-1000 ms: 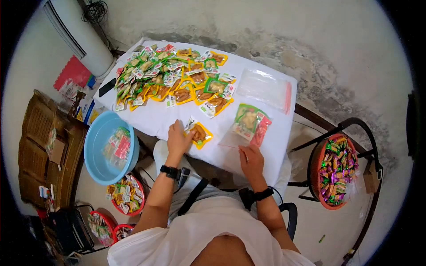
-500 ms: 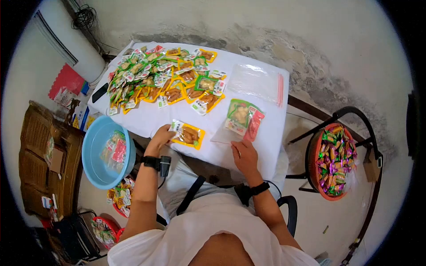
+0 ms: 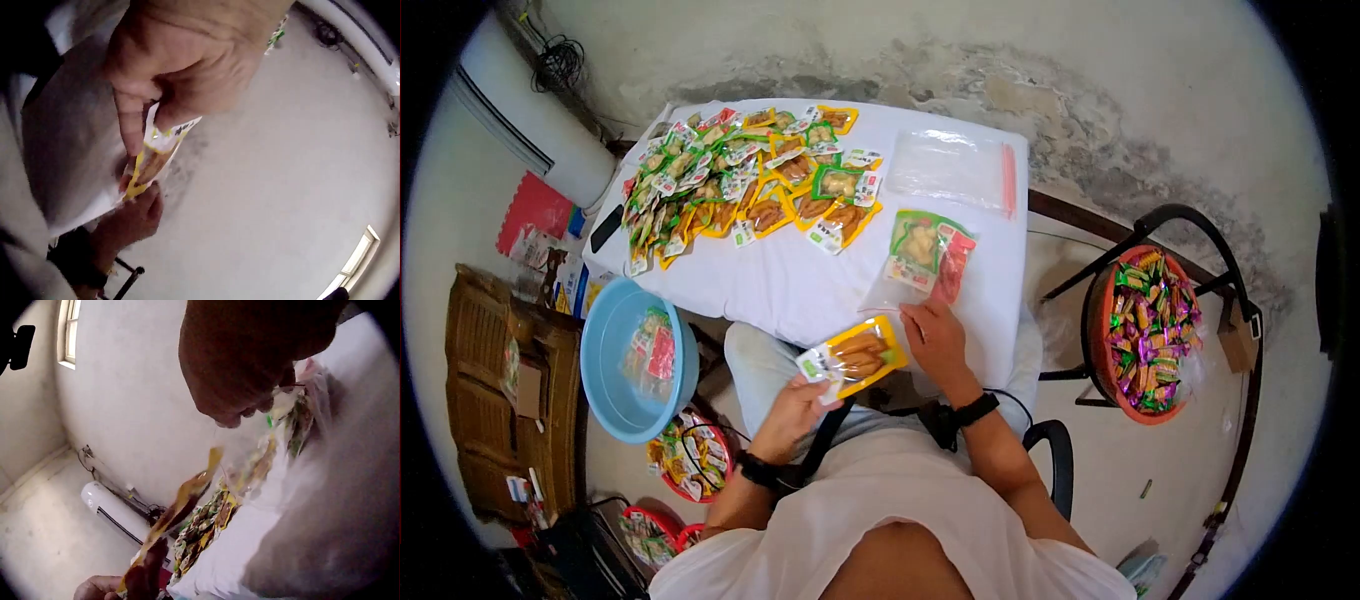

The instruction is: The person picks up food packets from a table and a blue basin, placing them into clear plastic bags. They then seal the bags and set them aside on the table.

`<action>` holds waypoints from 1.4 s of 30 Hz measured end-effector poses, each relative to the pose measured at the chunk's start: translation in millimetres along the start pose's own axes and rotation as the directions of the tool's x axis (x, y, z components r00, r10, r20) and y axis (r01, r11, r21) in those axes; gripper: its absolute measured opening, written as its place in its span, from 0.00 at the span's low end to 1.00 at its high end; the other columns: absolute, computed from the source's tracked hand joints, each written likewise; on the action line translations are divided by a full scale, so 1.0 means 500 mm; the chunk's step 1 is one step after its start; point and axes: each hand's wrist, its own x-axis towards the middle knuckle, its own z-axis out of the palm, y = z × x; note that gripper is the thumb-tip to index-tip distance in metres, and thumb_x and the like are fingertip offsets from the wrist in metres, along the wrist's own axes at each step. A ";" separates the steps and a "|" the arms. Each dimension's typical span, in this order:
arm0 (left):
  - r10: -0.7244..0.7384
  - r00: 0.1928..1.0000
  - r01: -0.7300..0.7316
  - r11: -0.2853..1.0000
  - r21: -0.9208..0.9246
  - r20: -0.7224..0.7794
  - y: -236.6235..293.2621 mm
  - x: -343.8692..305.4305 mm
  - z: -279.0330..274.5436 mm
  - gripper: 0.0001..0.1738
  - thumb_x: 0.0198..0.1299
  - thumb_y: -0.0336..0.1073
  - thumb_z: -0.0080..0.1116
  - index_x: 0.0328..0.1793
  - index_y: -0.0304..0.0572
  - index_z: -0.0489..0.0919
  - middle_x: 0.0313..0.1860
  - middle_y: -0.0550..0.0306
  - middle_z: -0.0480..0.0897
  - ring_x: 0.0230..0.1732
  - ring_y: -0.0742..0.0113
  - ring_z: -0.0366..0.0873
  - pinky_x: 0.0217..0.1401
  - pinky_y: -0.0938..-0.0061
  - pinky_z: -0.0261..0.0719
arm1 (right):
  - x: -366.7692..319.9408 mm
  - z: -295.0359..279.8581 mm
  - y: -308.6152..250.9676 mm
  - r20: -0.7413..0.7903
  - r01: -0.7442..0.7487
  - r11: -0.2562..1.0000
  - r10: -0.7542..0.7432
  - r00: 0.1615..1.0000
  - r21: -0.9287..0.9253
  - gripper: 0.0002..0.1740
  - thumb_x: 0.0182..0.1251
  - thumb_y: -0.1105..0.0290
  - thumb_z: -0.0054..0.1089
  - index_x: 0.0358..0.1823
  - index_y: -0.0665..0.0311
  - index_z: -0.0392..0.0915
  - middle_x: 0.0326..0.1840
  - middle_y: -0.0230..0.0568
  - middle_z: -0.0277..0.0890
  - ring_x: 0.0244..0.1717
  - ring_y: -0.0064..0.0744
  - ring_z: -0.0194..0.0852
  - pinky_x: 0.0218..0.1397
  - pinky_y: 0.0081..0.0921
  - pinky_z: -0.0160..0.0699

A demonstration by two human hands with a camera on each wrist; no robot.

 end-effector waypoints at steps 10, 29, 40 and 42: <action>0.019 0.999 -0.024 0.988 -0.154 -0.034 -0.081 0.124 0.089 0.23 0.64 0.27 0.50 0.66 0.48 0.66 0.61 0.59 0.74 0.62 0.62 0.71 0.61 0.61 0.73 | 0.002 -0.016 0.005 -0.036 0.021 1.000 -0.022 0.999 -0.023 0.09 0.56 0.72 0.62 0.40 0.60 0.81 0.33 0.40 0.74 0.34 0.41 0.75 0.34 0.33 0.76; 0.200 0.932 -0.287 0.916 0.281 0.302 -0.110 0.373 0.152 0.18 0.69 0.36 0.40 0.60 0.35 0.70 0.55 0.50 0.76 0.52 0.60 0.75 0.54 0.68 0.76 | 0.000 -0.014 0.015 -0.094 0.134 0.990 -0.137 0.986 -0.031 0.09 0.54 0.73 0.64 0.38 0.59 0.82 0.31 0.41 0.73 0.32 0.42 0.75 0.32 0.32 0.75; 0.155 0.970 -0.168 0.984 0.054 0.189 -0.076 0.350 0.211 0.20 0.68 0.35 0.46 0.62 0.33 0.68 0.57 0.48 0.75 0.52 0.59 0.75 0.53 0.70 0.75 | 0.001 -0.019 0.010 -0.095 0.100 0.995 -0.099 0.991 0.009 0.08 0.55 0.72 0.64 0.38 0.60 0.81 0.32 0.40 0.74 0.33 0.42 0.76 0.34 0.32 0.76; 0.098 0.985 -0.097 0.995 -0.013 0.139 -0.056 0.330 0.258 0.17 0.67 0.33 0.48 0.59 0.32 0.72 0.51 0.52 0.78 0.49 0.66 0.76 0.50 0.72 0.76 | 0.005 -0.025 0.007 -0.099 0.102 0.995 -0.101 0.990 0.006 0.08 0.55 0.73 0.64 0.38 0.60 0.81 0.32 0.40 0.75 0.33 0.42 0.76 0.34 0.32 0.76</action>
